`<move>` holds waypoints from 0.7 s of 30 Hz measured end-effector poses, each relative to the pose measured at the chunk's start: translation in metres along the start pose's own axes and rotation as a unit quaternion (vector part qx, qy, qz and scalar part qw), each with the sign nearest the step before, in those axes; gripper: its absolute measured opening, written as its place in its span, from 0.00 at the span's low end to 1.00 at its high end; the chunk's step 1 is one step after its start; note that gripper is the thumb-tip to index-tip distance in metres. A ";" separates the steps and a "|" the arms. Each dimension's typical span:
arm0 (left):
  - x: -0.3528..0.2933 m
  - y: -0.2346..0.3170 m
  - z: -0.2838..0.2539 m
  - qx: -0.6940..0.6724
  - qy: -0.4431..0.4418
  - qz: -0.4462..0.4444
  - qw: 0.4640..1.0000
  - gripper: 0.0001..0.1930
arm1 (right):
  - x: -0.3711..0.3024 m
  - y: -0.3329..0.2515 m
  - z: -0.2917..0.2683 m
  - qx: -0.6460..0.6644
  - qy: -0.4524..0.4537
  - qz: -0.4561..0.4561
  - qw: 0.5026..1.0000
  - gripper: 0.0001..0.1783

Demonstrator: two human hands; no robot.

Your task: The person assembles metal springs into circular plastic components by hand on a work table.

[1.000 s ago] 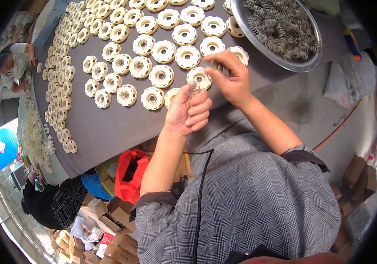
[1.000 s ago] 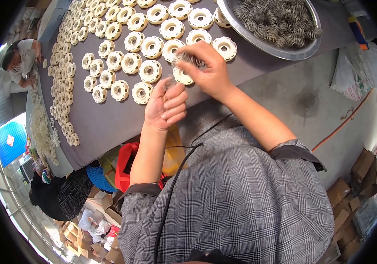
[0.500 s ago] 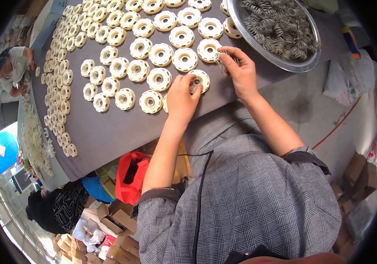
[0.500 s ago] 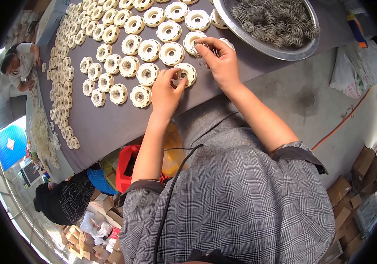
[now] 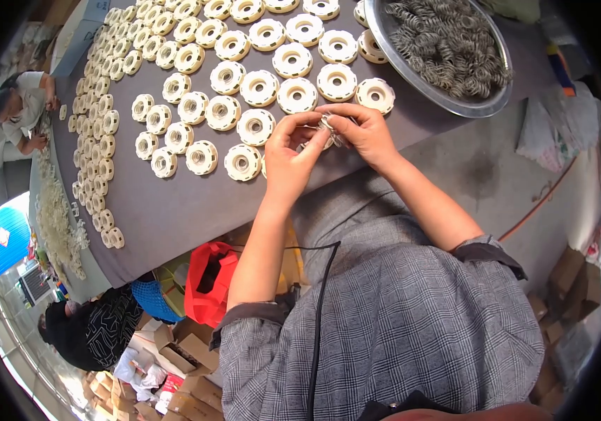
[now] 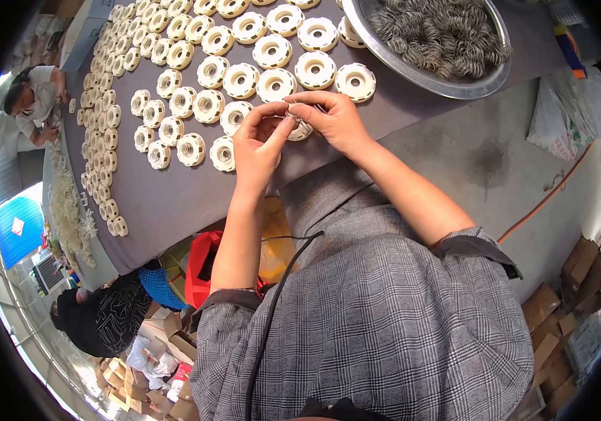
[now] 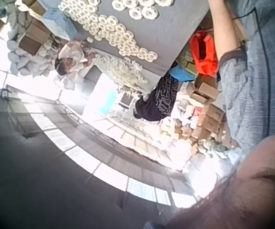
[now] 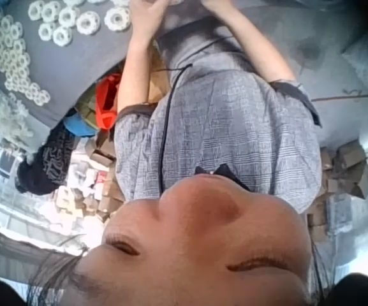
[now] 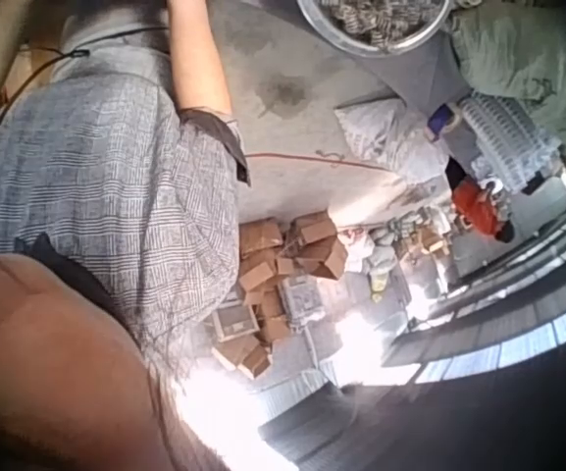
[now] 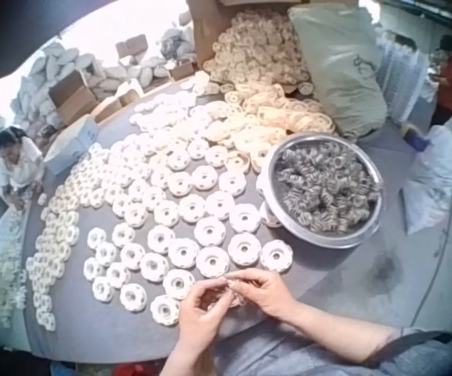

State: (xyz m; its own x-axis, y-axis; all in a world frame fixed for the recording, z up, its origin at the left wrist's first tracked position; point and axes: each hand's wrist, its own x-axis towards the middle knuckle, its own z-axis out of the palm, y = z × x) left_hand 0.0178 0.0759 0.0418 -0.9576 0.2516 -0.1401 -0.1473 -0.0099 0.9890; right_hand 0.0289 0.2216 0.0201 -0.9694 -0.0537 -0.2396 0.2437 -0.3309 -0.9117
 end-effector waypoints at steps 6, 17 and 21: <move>-0.006 -0.004 -0.004 -0.093 -0.039 -0.012 0.995 0.16 | 0.001 -0.003 -0.001 -0.072 -0.028 -0.088 0.993 0.14; -0.008 0.014 0.001 -0.099 0.044 0.045 0.993 0.16 | 0.007 -0.010 0.001 -0.041 -0.006 0.031 0.999 0.10; -0.007 0.005 -0.003 0.187 0.079 0.108 0.973 0.15 | 0.006 -0.014 0.005 -0.030 -0.005 -0.006 1.000 0.08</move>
State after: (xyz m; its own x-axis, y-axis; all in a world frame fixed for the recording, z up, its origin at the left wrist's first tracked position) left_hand 0.0231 0.0716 0.0479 -0.9868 0.1304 0.0957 0.1326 0.3137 0.9402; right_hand 0.0198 0.2211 0.0335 -0.9726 -0.0598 -0.2245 0.2323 -0.2747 -0.9330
